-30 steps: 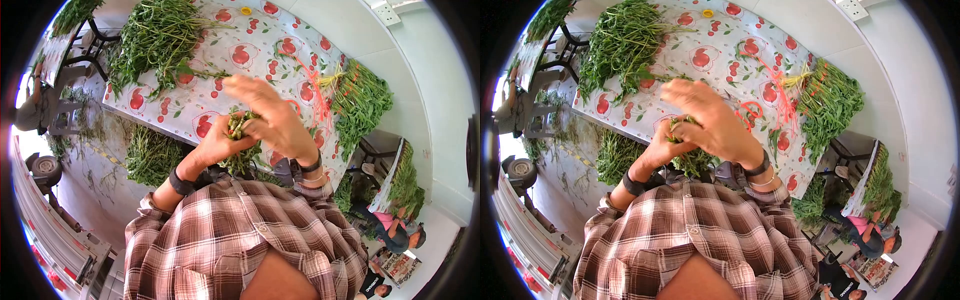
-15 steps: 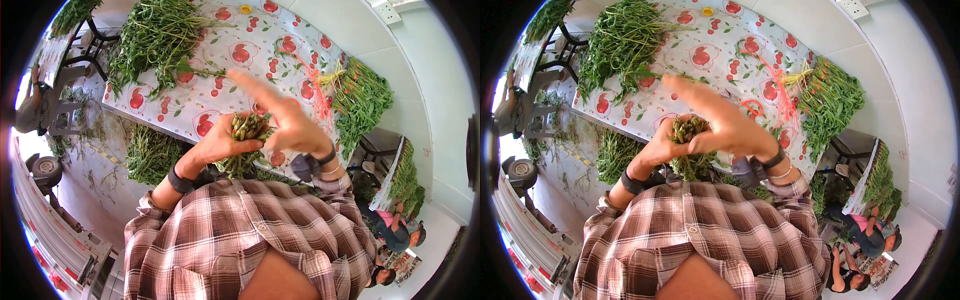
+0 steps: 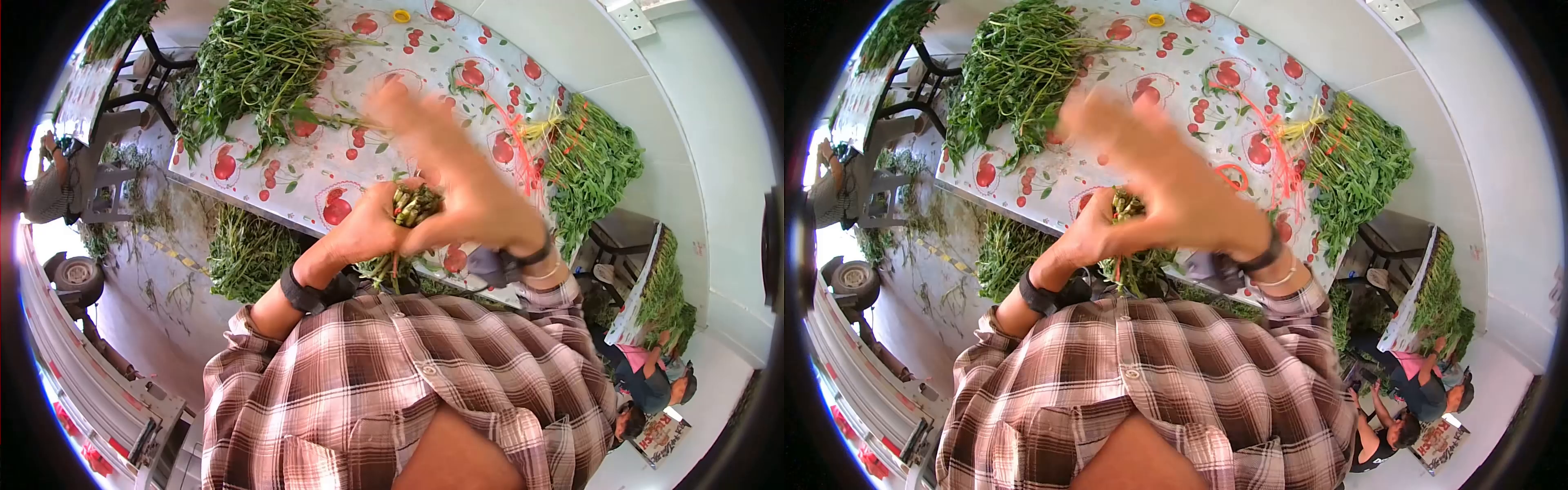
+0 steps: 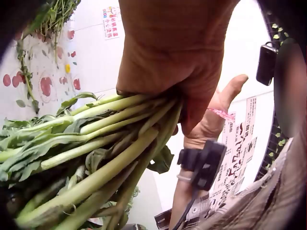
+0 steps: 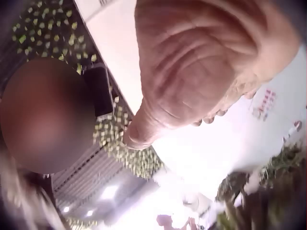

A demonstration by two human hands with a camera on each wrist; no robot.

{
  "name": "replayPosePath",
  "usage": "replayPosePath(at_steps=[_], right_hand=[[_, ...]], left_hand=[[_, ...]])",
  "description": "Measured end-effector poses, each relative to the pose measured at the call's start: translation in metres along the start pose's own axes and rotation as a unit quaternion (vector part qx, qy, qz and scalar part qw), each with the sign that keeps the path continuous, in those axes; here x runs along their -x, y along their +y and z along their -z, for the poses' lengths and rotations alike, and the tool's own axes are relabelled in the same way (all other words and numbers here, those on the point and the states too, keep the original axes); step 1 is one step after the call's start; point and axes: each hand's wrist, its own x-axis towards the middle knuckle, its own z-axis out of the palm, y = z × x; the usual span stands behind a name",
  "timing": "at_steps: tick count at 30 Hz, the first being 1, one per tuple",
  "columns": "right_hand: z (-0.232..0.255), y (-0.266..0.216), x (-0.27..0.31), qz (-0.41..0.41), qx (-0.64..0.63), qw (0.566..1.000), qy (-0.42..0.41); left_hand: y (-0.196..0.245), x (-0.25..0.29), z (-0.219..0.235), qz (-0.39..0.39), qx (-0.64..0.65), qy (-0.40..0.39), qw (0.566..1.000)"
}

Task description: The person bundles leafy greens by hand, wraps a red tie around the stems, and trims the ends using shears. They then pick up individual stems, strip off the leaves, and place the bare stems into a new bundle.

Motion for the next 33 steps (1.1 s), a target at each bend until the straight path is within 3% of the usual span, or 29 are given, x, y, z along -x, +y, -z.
replayPosePath(at_steps=[1, 2, 3, 4, 5, 6, 7, 8, 9, 11, 12, 13, 14, 15, 16, 17, 18, 19, 21, 23, 25, 27, 29, 31, 33], right_hand=[[-0.014, 0.0, 0.003, 0.018, 0.036, 0.997, -0.062], [-0.021, 0.001, 0.007, 0.041, 0.143, 0.977, -0.156], [-0.02, 0.002, 0.007, 0.043, 0.144, 0.976, -0.157], [-0.019, 0.001, 0.006, 0.021, 0.116, 0.983, -0.144], [-0.019, 0.0, 0.007, -0.002, 0.087, 0.988, -0.131], [-0.01, -0.001, 0.005, -0.005, 0.086, 0.988, -0.131], [0.004, -0.001, 0.001, -0.006, 0.063, 0.995, -0.073], [0.012, -0.001, -0.002, -0.004, 0.041, 0.999, -0.015], [0.011, -0.001, -0.002, -0.002, 0.041, 0.999, -0.017], [0.001, 0.0, -0.001, -0.053, -0.048, 0.996, 0.048], [-0.023, 0.015, 0.006, 0.042, 0.091, 0.994, -0.052], [-0.026, 0.016, 0.007, 0.04, 0.091, 0.994, -0.049], [-0.027, 0.017, 0.007, 0.029, 0.095, 0.993, -0.071], [-0.027, 0.017, 0.009, 0.013, 0.099, 0.991, -0.092], [-0.02, 0.013, 0.007, -0.003, 0.073, 0.995, -0.061], [-0.017, 0.012, 0.008, -0.007, 0.072, 0.996, -0.06], [-0.013, 0.013, 0.01, -0.054, -0.093, 0.993, 0.045], [-0.007, 0.016, 0.011, -0.096, -0.254, 0.951, 0.148], [-0.008, 0.031, 0.017, -0.078, -0.28, 0.944, 0.159], [-0.033, 0.04, 0.033, -0.14, -0.437, 0.876, 0.145], [-0.043, 0.03, 0.037, -0.153, -0.426, 0.882, 0.127], [-0.041, 0.02, 0.038, -0.221, -0.431, 0.873, 0.062], [-0.043, 0.024, 0.037, -0.227, -0.438, 0.869, 0.051], [-0.05, 0.03, 0.04, -0.252, -0.348, 0.903, 0.01], [-0.05, 0.026, 0.039, -0.246, -0.367, 0.896, 0.041]], left_hand=[[-0.016, -0.004, -0.002, 0.001, -0.003, -0.001, 1.0], [-0.047, -0.012, -0.007, -0.207, -0.239, 0.075, 0.946], [-0.049, -0.015, -0.01, -0.394, -0.448, 0.147, 0.789], [-0.05, -0.014, -0.005, -0.413, -0.457, 0.125, 0.778], [-0.05, -0.014, -0.005, -0.412, -0.456, 0.124, 0.779], [-0.043, -0.014, -0.007, -0.323, -0.231, 0.091, 0.913], [-0.033, -0.013, -0.007, -0.209, 0.01, 0.053, 0.976], [-0.018, -0.012, 0.005, -0.036, 0.014, -0.038, 0.999], [-0.011, -0.012, 0.006, -0.037, 0.014, -0.036, 0.999], [-0.005, -0.01, 0.007, 0.06, -0.057, -0.047, 0.995], [-0.019, -0.013, 0.005, 0.061, -0.06, -0.047, 0.995], [-0.051, -0.02, 0.001, -0.081, -0.154, 0.014, 0.985], [-0.082, -0.03, -0.003, -0.223, -0.242, 0.078, 0.941], [-0.097, -0.034, -0.006, -0.356, -0.32, 0.136, 0.867], [-0.07, -0.028, -0.005, -0.355, -0.318, 0.133, 0.869], [-0.041, -0.02, 0.001, -0.199, -0.146, 0.072, 0.966], [-0.021, -0.016, 0.004, -0.031, 0.036, 0.007, 0.999], [-0.021, -0.02, -0.004, -0.128, 0.093, 0.086, 0.984], [-0.02, -0.019, 0.003, -0.162, 0.066, 0.103, 0.979], [-0.02, -0.015, 0.006, -0.14, 0.096, 0.109, 0.979], [-0.02, -0.015, 0.007, -0.118, 0.126, 0.109, 0.979], [-0.025, -0.02, 0.005, -0.172, 0.081, 0.158, 0.969], [-0.028, -0.02, 0.003, -0.18, 0.091, 0.164, 0.966], [-0.021, -0.018, -0.002, -0.189, 0.119, 0.195, 0.955], [-0.024, -0.018, -0.001, -0.188, 0.12, 0.174, 0.959]])
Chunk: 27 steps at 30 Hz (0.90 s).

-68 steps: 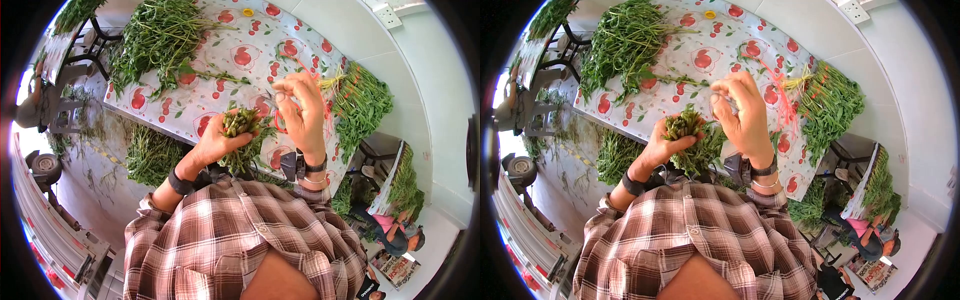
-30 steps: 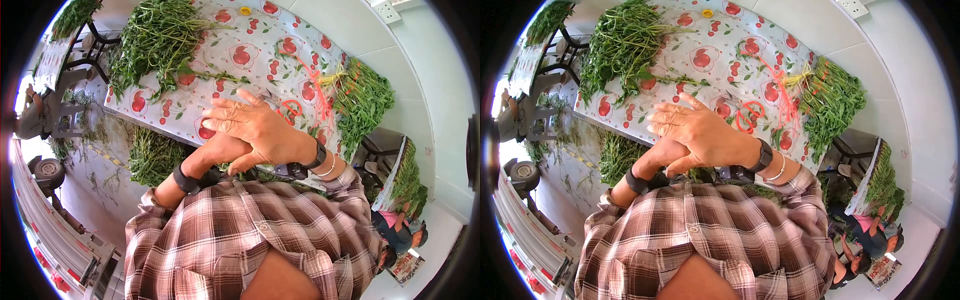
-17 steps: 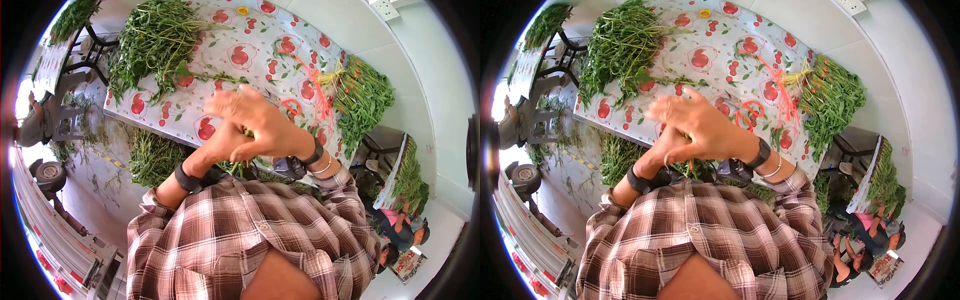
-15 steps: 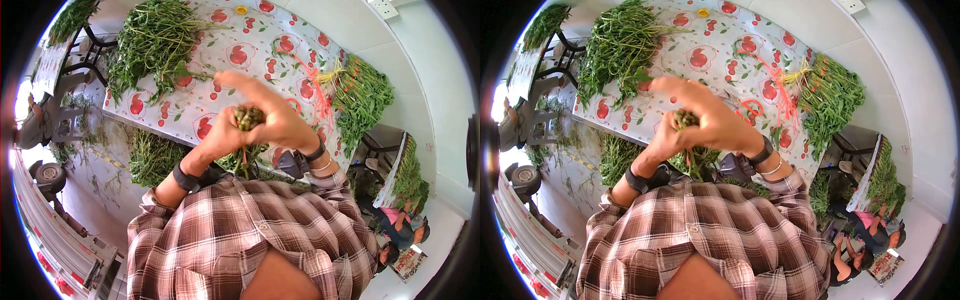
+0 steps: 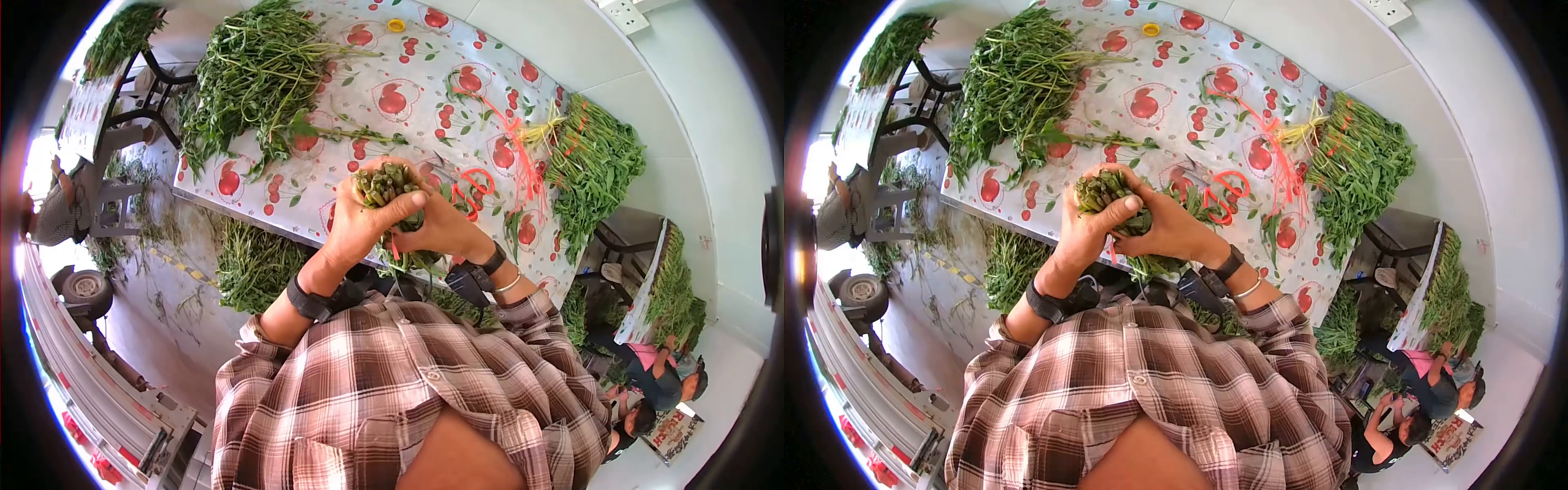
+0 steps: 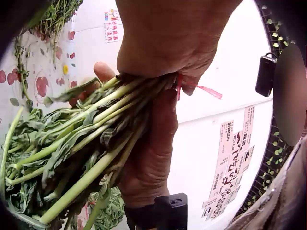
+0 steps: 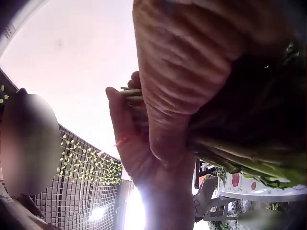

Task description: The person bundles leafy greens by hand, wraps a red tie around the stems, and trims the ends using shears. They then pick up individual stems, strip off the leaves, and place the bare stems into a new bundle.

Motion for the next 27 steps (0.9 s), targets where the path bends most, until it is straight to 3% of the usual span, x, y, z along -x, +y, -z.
replayPosePath(at_steps=[2, 4, 5, 9, 12, 27], right_hand=[[-0.002, -0.002, -0.001, 0.015, -0.028, 0.999, 0.02], [0.0, 0.0, -0.002, -0.001, 0.019, 0.999, 0.033], [0.001, 0.008, -0.002, 0.021, 0.064, 0.997, 0.049], [-0.002, 0.013, -0.006, 0.015, 0.015, 0.999, 0.043], [0.0, 0.017, -0.008, 0.035, 0.075, 0.996, 0.038], [-0.004, 0.015, -0.015, 0.001, 0.061, 0.998, 0.032]], left_hand=[[0.002, -0.001, 0.003, 0.004, 0.003, -0.019, 1.0], [0.01, -0.005, 0.008, 0.0, 0.114, -0.124, 0.986], [0.003, -0.007, 0.011, -0.017, 0.108, -0.147, 0.983], [0.002, -0.002, 0.013, 0.053, 0.155, -0.085, 0.983], [0.001, -0.002, 0.017, 0.058, 0.161, -0.107, 0.979], [-0.003, -0.002, 0.017, 0.016, 0.227, -0.082, 0.97]])
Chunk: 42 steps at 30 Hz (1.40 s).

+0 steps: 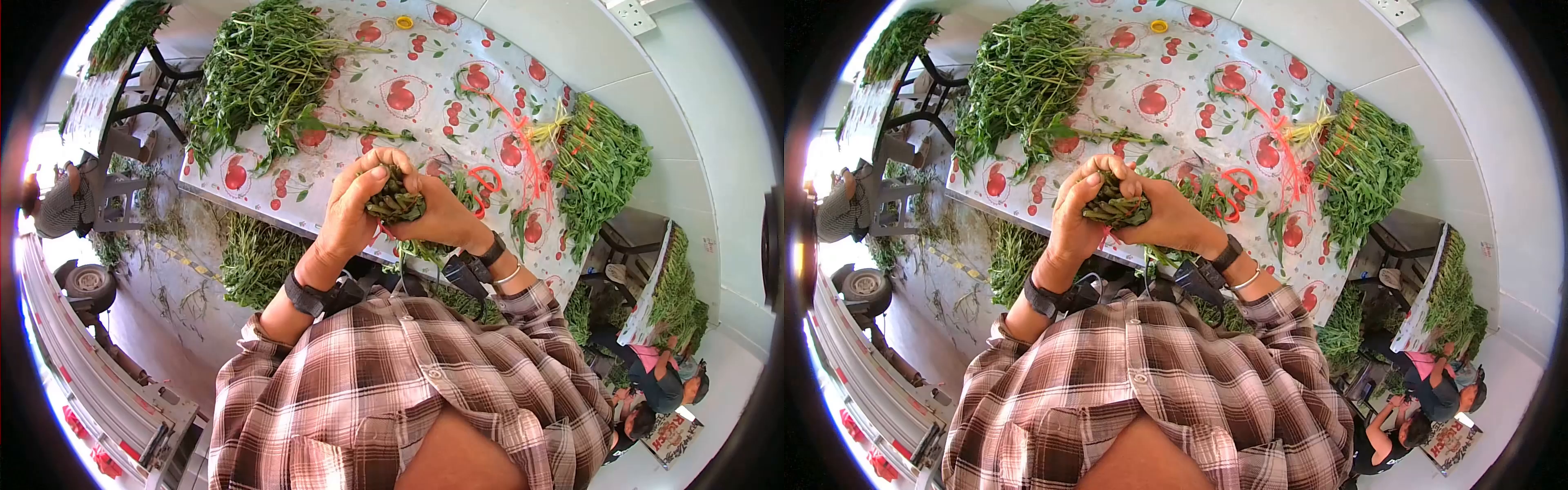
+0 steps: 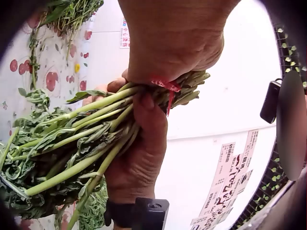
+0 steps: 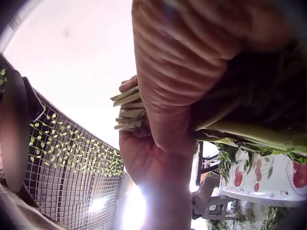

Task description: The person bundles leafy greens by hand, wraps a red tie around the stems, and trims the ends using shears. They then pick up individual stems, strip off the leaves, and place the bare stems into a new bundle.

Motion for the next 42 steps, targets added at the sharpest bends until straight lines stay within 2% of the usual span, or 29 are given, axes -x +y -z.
replayPosePath(at_steps=[3, 4, 5, 7, 8, 9, 11, 12, 13, 16, 18, 21, 22, 23, 25, 28, 30, 33, 35, 42], right_hand=[[-0.003, -0.01, -0.002, 0.017, -0.005, 0.999, 0.048], [-0.002, -0.012, -0.003, 0.017, -0.005, 0.999, 0.048], [0.0, -0.014, -0.005, 0.024, 0.008, 0.998, 0.064], [0.005, -0.012, -0.007, 0.033, 0.021, 0.996, 0.084], [0.008, -0.007, -0.007, 0.038, 0.056, 0.995, 0.072], [0.008, -0.007, -0.008, 0.043, 0.091, 0.993, 0.059], [0.003, -0.011, -0.005, 0.056, 0.057, 0.996, 0.046], [0.002, -0.009, -0.007, 0.091, 0.068, 0.992, 0.05], [0.001, -0.009, -0.008, 0.125, 0.079, 0.987, 0.055], [0.007, -0.029, -0.002, 0.13, 0.096, 0.985, 0.057], [0.019, -0.038, 0.005, 0.13, 0.103, 0.984, 0.058], [0.03, -0.044, 0.011, 0.15, 0.173, 0.967, 0.11], [0.029, -0.049, 0.013, 0.157, 0.155, 0.969, 0.113], [0.028, -0.053, 0.014, 0.165, 0.136, 0.97, 0.117], [0.025, -0.06, 0.017, 0.175, 0.165, 0.961, 0.138], [0.018, -0.063, 0.017, 0.176, 0.194, 0.947, 0.187], [0.014, -0.061, 0.014, 0.245, 0.219, 0.929, 0.171], [0.006, -0.055, 0.011, 0.256, 0.254, 0.91, 0.203], [0.003, -0.053, 0.009, 0.262, 0.258, 0.904, 0.216], [-0.002, -0.05, 0.007, 0.251, 0.259, 0.9, 0.246]], left_hand=[[-0.003, -0.005, 0.002, -0.02, 0.017, 0.046, 0.999], [0.002, -0.006, 0.005, -0.015, 0.044, 0.0, 0.999], [0.002, -0.007, 0.004, -0.015, 0.043, -0.001, 0.999], [0.002, -0.009, 0.003, -0.074, -0.081, -0.009, 0.994], [0.005, -0.008, 0.007, -0.042, -0.121, -0.027, 0.991], [0.006, -0.008, 0.007, -0.042, -0.123, -0.027, 0.991], [0.009, -0.006, 0.005, 0.034, -0.27, -0.016, 0.962], [0.005, -0.011, 0.008, -0.008, -0.263, -0.04, 0.964], [0.004, -0.011, 0.01, -0.008, -0.263, -0.041, 0.964], [0.005, -0.008, 0.011, -0.025, -0.279, -0.054, 0.958], [0.007, -0.005, 0.007, 0.009, -0.201, -0.018, 0.979], [0.011, -0.005, 0.0, 0.008, -0.177, 0.01, 0.984], [0.017, -0.004, -0.004, 0.059, -0.137, 0.006, 0.989], [0.016, -0.004, -0.003, 0.059, -0.137, 0.005, 0.989], [0.013, -0.005, -0.003, 0.009, -0.163, 0.001, 0.987], [0.01, -0.004, -0.008, 0.004, -0.158, 0.008, 0.987], [0.004, -0.004, -0.006, -0.003, -0.17, 0.016, 0.985], [0.002, -0.002, -0.008, -0.019, -0.183, 0.034, 0.982], [0.007, -0.002, -0.012, -0.044, -0.268, 0.039, 0.962], [0.005, 0.0, -0.016, -0.04, -0.243, 0.04, 0.968]])
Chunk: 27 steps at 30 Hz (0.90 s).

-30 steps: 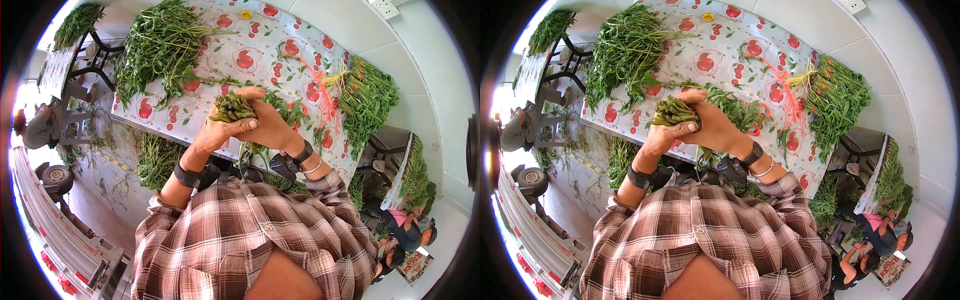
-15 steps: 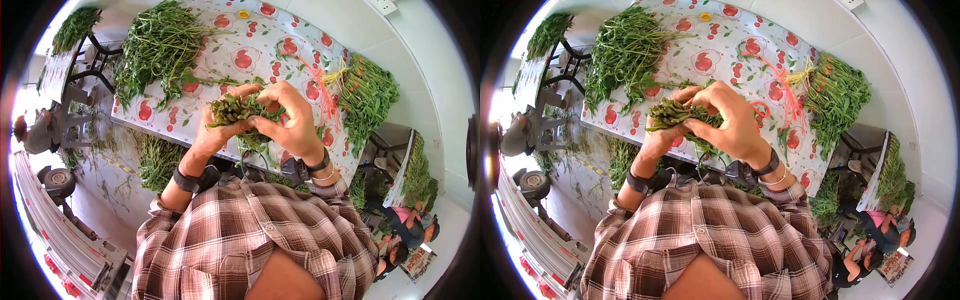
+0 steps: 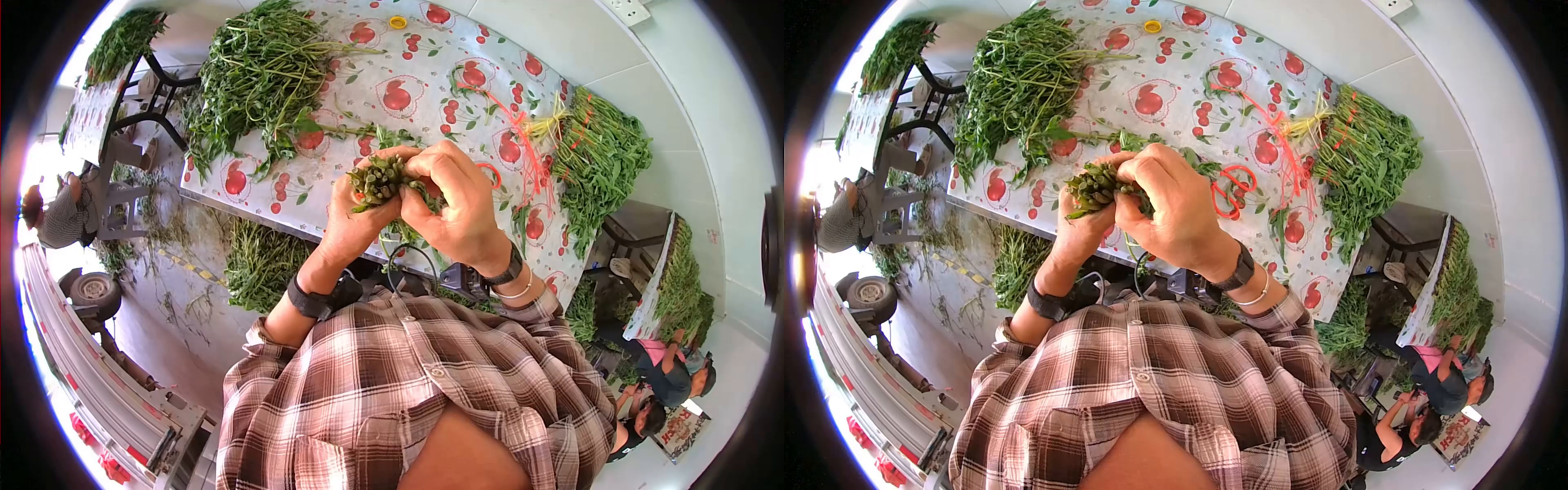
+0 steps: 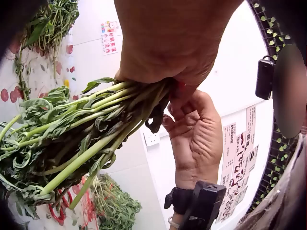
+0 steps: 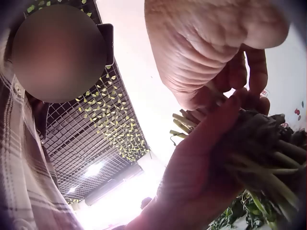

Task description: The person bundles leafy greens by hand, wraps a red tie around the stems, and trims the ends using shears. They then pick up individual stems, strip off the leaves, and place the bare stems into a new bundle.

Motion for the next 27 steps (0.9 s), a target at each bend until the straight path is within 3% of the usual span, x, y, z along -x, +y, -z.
replayPosePath(at_steps=[5, 22, 27], right_hand=[[-0.001, 0.001, -0.001, 0.009, -0.004, 1.0, 0.011], [-0.001, -0.004, -0.005, 0.009, -0.066, 0.997, 0.037], [-0.004, -0.006, -0.005, -0.072, -0.107, 0.991, 0.035]], left_hand=[[-0.008, 0.005, 0.001, 0.032, -0.046, 0.038, 0.998], [-0.008, 0.008, 0.002, 0.055, -0.089, 0.012, 0.994], [-0.012, 0.006, 0.006, 0.072, -0.055, 0.015, 0.996]])
